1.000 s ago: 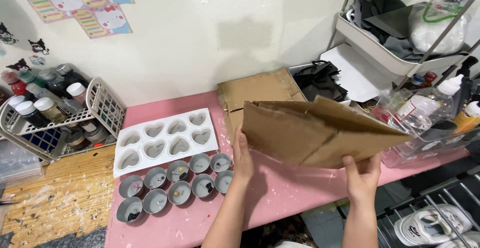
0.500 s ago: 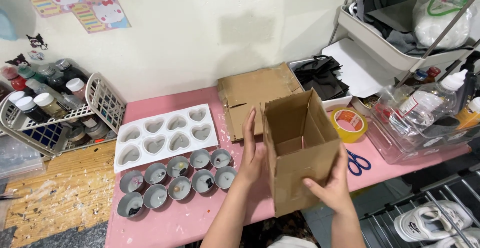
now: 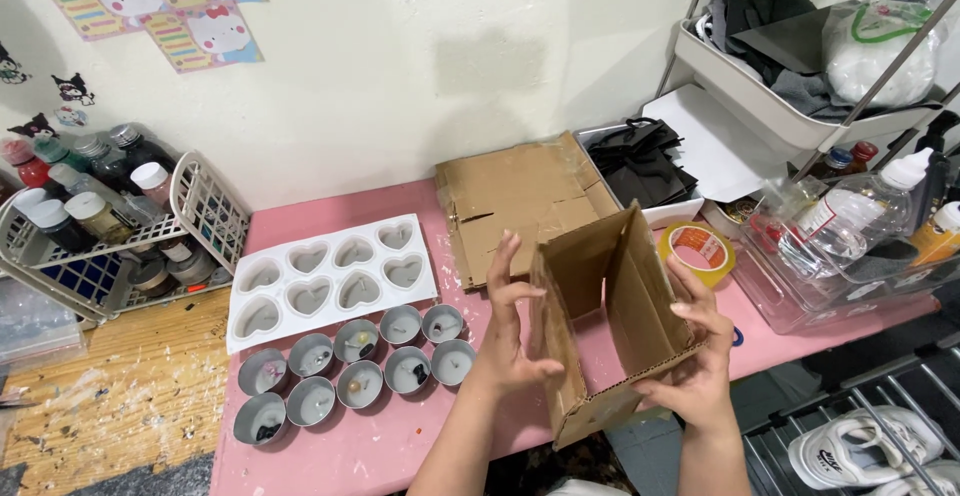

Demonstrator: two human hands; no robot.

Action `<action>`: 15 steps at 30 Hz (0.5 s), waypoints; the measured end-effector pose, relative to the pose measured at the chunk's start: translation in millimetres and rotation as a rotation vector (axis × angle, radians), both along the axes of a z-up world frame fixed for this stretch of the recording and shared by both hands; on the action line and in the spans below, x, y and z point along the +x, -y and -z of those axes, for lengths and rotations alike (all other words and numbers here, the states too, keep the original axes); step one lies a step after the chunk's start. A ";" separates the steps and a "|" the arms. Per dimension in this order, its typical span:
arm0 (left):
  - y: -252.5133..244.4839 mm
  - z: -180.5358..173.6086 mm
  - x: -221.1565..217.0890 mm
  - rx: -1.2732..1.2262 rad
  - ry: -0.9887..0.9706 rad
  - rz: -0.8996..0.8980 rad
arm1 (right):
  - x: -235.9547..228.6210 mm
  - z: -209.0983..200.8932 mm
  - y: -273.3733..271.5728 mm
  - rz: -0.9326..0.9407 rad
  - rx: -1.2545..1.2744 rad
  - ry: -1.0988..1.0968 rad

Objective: Organize small metal tins and heart-shaped wax items into cardboard boxes for shipping.

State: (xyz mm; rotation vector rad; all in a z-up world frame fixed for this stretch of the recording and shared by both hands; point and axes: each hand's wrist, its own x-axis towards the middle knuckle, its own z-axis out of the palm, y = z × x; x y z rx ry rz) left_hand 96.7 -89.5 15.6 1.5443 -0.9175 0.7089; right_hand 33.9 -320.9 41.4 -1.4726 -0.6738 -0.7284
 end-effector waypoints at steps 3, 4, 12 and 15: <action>3.0 -7.8 2.4 -0.075 -0.109 0.081 | -5.5 -8.3 2.1 0.003 -0.020 -0.033; 3.5 -13.8 2.0 -0.075 -0.108 0.082 | -4.3 -8.5 3.6 0.004 -0.020 -0.032; 2.7 3.2 13.1 -0.313 -0.384 0.271 | 0.3 -10.0 0.9 0.025 -0.098 -0.026; 1.7 -3.0 15.2 -0.621 -0.365 0.338 | 0.5 -18.8 -5.9 0.286 -0.133 -0.039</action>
